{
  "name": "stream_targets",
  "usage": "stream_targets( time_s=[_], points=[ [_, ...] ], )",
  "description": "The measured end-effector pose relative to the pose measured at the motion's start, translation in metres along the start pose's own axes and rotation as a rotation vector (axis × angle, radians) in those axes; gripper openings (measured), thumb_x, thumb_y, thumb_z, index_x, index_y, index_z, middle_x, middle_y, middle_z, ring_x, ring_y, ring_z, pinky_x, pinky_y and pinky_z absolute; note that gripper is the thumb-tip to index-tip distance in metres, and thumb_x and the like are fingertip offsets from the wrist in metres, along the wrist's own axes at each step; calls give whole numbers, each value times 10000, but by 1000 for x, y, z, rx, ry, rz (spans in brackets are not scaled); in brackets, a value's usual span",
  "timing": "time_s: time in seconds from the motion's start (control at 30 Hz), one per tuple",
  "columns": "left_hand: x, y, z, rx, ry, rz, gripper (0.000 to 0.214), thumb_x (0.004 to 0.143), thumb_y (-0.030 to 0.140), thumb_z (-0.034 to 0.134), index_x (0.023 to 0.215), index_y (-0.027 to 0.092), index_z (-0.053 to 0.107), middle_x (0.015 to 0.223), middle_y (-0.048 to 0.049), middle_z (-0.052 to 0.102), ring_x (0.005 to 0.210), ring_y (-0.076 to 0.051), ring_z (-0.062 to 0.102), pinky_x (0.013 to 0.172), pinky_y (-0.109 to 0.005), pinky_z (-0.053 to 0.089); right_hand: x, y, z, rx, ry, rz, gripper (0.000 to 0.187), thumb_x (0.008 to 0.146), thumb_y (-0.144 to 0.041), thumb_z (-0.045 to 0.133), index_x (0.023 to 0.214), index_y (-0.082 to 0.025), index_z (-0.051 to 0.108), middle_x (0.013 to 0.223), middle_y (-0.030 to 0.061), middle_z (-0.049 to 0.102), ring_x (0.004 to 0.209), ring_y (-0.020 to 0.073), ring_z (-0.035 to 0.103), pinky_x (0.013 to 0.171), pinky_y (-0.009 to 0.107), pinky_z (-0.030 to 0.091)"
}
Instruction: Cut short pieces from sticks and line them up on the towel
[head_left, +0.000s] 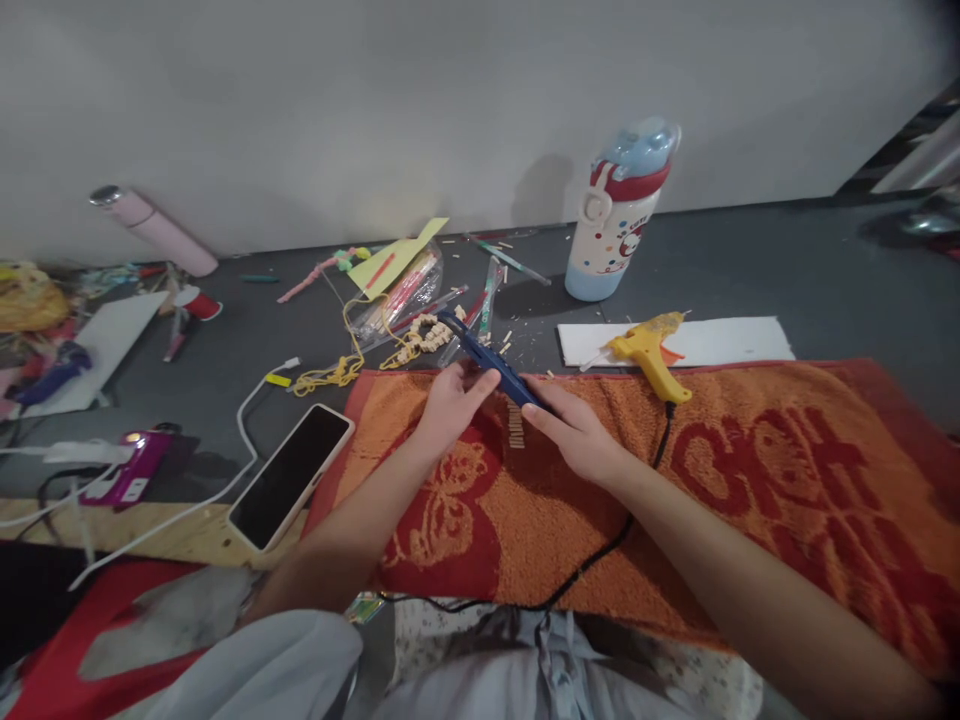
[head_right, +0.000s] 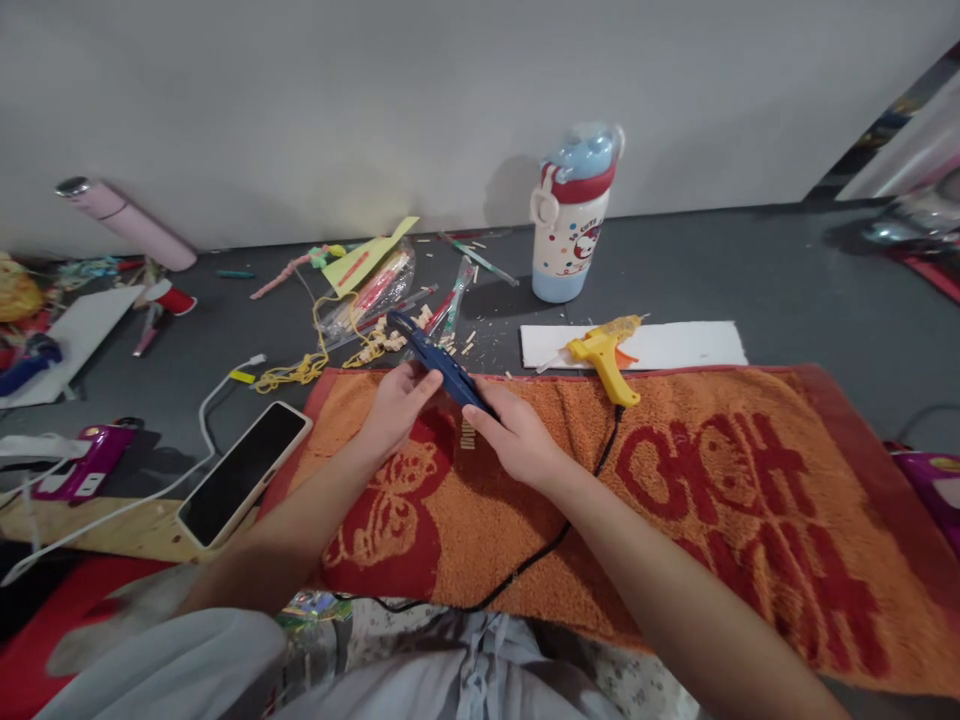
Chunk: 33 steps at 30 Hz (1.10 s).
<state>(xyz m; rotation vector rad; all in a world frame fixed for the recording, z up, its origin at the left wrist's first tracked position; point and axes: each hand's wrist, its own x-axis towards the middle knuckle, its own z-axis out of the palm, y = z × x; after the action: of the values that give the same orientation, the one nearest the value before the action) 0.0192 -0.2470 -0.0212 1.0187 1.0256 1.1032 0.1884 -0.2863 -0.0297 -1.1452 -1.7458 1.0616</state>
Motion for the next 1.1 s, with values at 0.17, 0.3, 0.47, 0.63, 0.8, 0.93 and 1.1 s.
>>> stream_targets(
  time_s=[0.17, 0.3, 0.47, 0.63, 0.8, 0.93, 1.1],
  points=[
    [12, 6, -17, 80, 167, 118, 426, 672, 594, 627, 824, 198, 590, 747, -40, 667, 762, -200, 639, 713, -339, 487, -1, 1, -6, -132, 2, -18, 429, 901, -411, 401, 1241, -169, 504, 1210, 117, 594, 1125, 248, 536, 1002, 439, 377],
    [18, 11, -30, 344, 190, 269, 425, 731, 616, 543, 748, 192, 571, 648, -15, 596, 647, -152, 564, 646, -286, 429, -2, 3, -7, -210, -15, -41, 455, 901, -423, 394, 1261, -163, 492, 1258, 133, 566, 1167, 261, 509, 1017, 451, 367],
    [18, 13, -36, 620, 202, 392, 370, 810, 498, 511, 613, 185, 507, 586, 15, 518, 590, -117, 456, 611, -251, 337, -2, 6, -6, -247, -25, -58, 461, 903, -432, 389, 1270, -175, 497, 1238, 131, 583, 1160, 266, 523, 1019, 461, 371],
    [19, 10, -39, 647, 192, 399, 293, 832, 397, 508, 634, 180, 517, 611, 20, 502, 601, -116, 441, 607, -242, 317, -2, 7, -5, -273, -15, -54, 460, 903, -444, 384, 1265, -190, 511, 1230, 122, 591, 1163, 272, 526, 1013, 466, 381],
    [20, 7, -40, 670, 192, 363, 244, 832, 348, 500, 661, 180, 544, 624, 11, 524, 615, -129, 460, 635, -249, 333, -2, 5, -5, -250, -33, -39, 456, 898, -418, 399, 1249, -155, 521, 1226, 135, 593, 1138, 272, 540, 992, 446, 398],
    [19, 8, -38, 678, 209, 378, 251, 833, 312, 491, 616, 185, 502, 590, 17, 478, 597, -126, 423, 613, -249, 308, -1, 2, -5, -223, -44, -25, 432, 896, -402, 407, 1245, -174, 522, 1198, 117, 611, 1094, 263, 563, 961, 428, 419],
    [19, 8, -37, 667, 248, 374, 279, 808, 274, 534, 560, 184, 444, 543, 33, 402, 566, -115, 356, 585, -251, 260, -1, 0, -5, -219, -50, -8, 420, 895, -412, 406, 1218, -178, 537, 1133, 111, 635, 1037, 261, 583, 907, 408, 446]
  ],
)
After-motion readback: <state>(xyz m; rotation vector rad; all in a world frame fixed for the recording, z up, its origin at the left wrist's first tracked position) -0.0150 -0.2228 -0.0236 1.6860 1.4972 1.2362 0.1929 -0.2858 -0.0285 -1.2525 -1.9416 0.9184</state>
